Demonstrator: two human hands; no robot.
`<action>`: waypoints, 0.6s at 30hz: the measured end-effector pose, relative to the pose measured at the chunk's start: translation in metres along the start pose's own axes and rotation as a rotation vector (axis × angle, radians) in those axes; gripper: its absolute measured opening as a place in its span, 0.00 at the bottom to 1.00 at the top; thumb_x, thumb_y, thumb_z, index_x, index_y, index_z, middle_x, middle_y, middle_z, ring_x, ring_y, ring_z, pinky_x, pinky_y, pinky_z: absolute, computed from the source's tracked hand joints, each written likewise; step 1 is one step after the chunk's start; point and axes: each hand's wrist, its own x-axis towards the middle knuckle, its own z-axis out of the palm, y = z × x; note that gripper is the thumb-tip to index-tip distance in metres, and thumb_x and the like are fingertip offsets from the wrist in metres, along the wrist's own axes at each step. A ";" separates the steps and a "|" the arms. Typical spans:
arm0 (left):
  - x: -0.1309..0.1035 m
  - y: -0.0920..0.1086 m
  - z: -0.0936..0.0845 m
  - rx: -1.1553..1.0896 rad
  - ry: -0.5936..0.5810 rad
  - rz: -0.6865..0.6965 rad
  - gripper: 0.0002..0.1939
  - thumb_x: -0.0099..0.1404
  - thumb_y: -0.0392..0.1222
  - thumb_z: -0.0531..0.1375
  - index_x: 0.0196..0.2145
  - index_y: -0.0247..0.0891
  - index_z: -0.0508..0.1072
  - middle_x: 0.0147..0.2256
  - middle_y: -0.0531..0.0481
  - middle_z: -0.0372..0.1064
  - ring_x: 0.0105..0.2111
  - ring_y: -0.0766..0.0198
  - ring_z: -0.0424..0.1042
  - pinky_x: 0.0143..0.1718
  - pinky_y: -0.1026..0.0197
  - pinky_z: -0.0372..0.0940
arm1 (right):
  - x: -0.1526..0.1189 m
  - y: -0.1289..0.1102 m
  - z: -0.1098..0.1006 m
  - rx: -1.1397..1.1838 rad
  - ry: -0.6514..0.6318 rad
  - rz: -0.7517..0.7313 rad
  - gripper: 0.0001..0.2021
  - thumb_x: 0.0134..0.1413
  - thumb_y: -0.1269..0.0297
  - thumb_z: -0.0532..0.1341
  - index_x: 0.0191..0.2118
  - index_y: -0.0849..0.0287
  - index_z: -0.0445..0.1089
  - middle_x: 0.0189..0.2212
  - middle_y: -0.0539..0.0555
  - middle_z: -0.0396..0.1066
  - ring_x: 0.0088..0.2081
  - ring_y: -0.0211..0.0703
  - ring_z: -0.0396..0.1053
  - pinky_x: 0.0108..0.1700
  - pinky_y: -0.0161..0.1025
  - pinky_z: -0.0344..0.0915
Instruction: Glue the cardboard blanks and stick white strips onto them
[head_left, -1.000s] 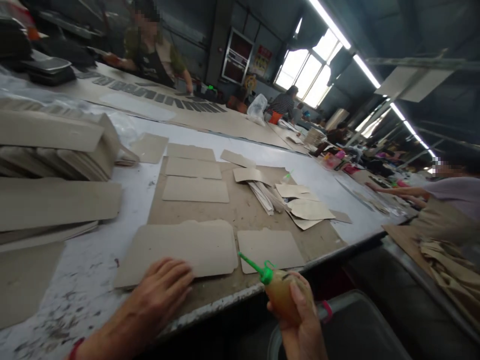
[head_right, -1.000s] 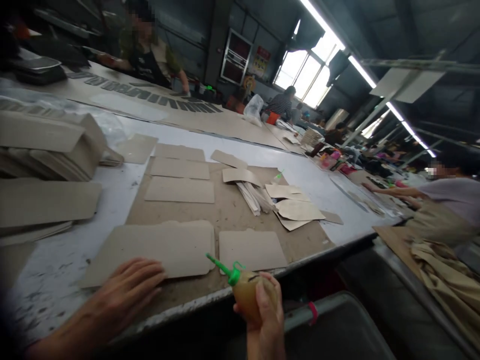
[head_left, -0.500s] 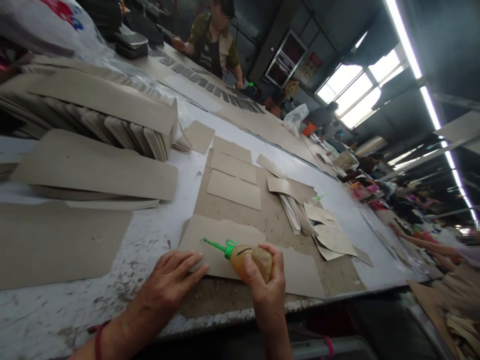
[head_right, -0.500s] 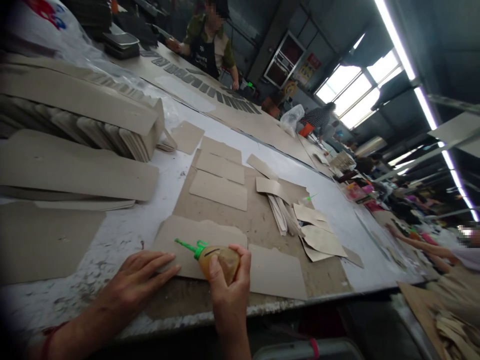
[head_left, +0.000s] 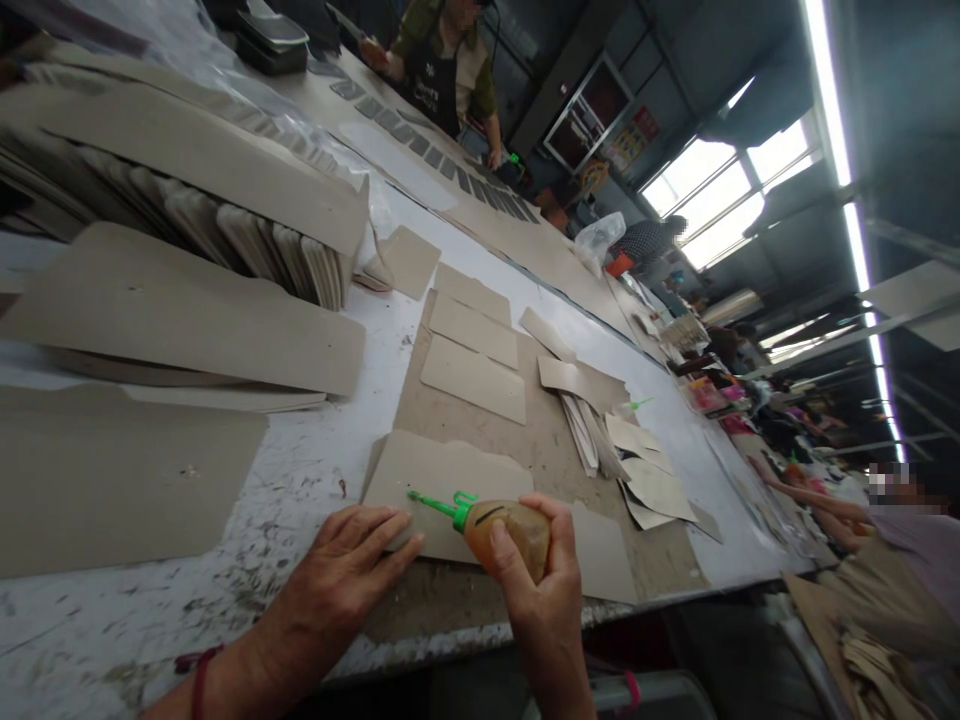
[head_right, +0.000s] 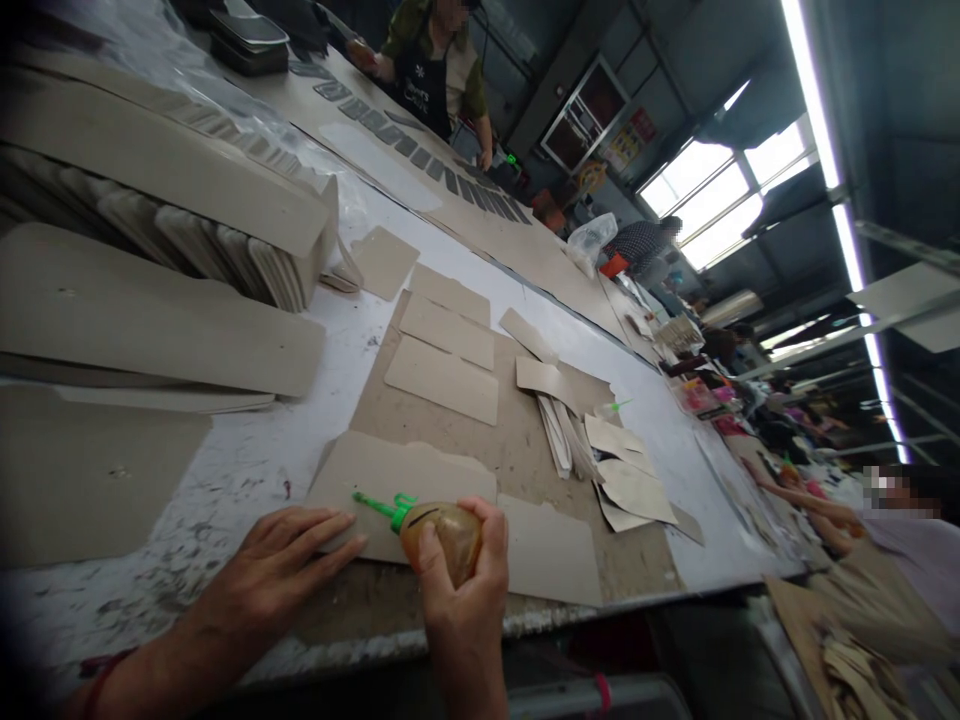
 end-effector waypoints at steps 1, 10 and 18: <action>0.001 0.000 0.000 -0.001 0.001 -0.002 0.18 0.78 0.34 0.47 0.50 0.40 0.76 0.50 0.46 0.77 0.54 0.57 0.69 0.60 0.51 0.58 | 0.001 0.000 -0.001 -0.019 0.008 -0.007 0.20 0.58 0.47 0.66 0.48 0.55 0.69 0.39 0.52 0.72 0.37 0.48 0.72 0.41 0.43 0.68; 0.004 -0.002 0.000 -0.008 -0.010 0.020 0.17 0.79 0.36 0.47 0.51 0.39 0.75 0.50 0.46 0.76 0.53 0.57 0.68 0.59 0.52 0.57 | 0.005 0.008 0.014 -0.024 -0.047 -0.078 0.18 0.60 0.50 0.66 0.50 0.53 0.68 0.41 0.53 0.72 0.42 0.51 0.73 0.47 0.47 0.69; 0.004 -0.001 0.000 0.001 -0.017 0.009 0.18 0.79 0.36 0.46 0.51 0.41 0.75 0.49 0.46 0.76 0.53 0.57 0.69 0.58 0.51 0.58 | -0.002 0.006 0.003 -0.052 0.014 -0.107 0.16 0.60 0.51 0.65 0.49 0.53 0.68 0.43 0.53 0.70 0.42 0.49 0.71 0.46 0.45 0.69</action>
